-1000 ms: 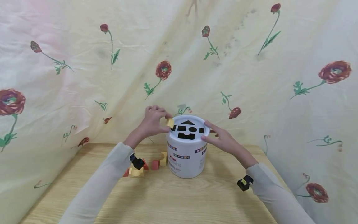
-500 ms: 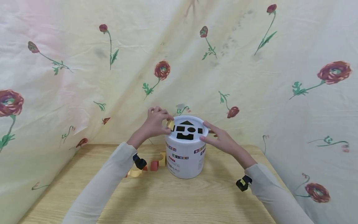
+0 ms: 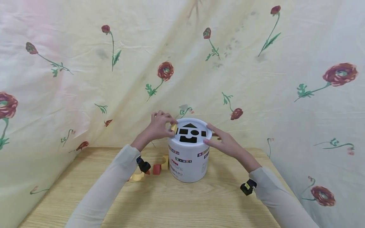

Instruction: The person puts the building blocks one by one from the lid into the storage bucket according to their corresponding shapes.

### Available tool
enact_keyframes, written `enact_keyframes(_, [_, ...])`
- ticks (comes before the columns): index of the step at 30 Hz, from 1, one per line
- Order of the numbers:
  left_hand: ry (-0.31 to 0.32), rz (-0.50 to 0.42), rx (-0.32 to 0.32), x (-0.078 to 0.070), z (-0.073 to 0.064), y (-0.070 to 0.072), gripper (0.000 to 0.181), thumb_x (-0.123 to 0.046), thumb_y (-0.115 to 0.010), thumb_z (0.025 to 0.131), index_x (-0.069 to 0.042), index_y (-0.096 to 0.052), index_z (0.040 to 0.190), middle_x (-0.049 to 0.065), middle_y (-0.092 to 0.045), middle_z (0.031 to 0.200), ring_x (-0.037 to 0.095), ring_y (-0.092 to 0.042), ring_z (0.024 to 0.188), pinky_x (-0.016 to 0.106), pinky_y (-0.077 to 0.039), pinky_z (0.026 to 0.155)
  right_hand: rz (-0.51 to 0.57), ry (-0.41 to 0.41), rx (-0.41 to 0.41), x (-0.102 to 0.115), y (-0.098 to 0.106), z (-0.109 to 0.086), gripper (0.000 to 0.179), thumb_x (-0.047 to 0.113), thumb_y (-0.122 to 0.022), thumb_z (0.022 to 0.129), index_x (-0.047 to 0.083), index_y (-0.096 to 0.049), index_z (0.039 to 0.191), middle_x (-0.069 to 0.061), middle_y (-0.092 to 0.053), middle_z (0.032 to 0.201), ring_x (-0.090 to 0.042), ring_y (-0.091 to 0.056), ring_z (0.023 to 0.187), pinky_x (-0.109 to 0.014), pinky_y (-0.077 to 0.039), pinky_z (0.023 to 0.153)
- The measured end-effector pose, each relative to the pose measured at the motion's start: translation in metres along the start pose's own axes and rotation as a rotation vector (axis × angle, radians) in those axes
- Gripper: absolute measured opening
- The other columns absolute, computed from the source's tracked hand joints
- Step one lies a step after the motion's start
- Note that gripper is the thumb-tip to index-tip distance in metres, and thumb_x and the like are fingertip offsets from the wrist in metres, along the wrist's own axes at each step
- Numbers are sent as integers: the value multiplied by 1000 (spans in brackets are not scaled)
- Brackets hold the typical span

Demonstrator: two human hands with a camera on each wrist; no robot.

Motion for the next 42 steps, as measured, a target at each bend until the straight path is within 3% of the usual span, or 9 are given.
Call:
enact_keyframes(21, [45,-93,43,10,6,-8,44,-28,-81,84,-16,-73,126,6,-60,129,28,-37,121,52,-24,107,-11,-4,4,-3,0,7,76,45,-60,100,19,-26,163,-15,-32,166,-44,-47,140,-67,-42,105])
enact_keyframes(42, [51,-117,-9,15,4,-8,44,-28,-79,85,-17,-72,127,6,-61,128,28,-38,121,52,-26,107,-10,8,-12,-4,0,9,75,43,-61,100,17,-27,162,-16,-34,165,-44,-49,138,-67,-43,105])
Point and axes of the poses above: each hand's wrist, its own z-axis towards the middle knuckle, its own y-axis out of the back of the hand, x = y × z, the point moved 7 cm from there along z, towards the middle knuckle
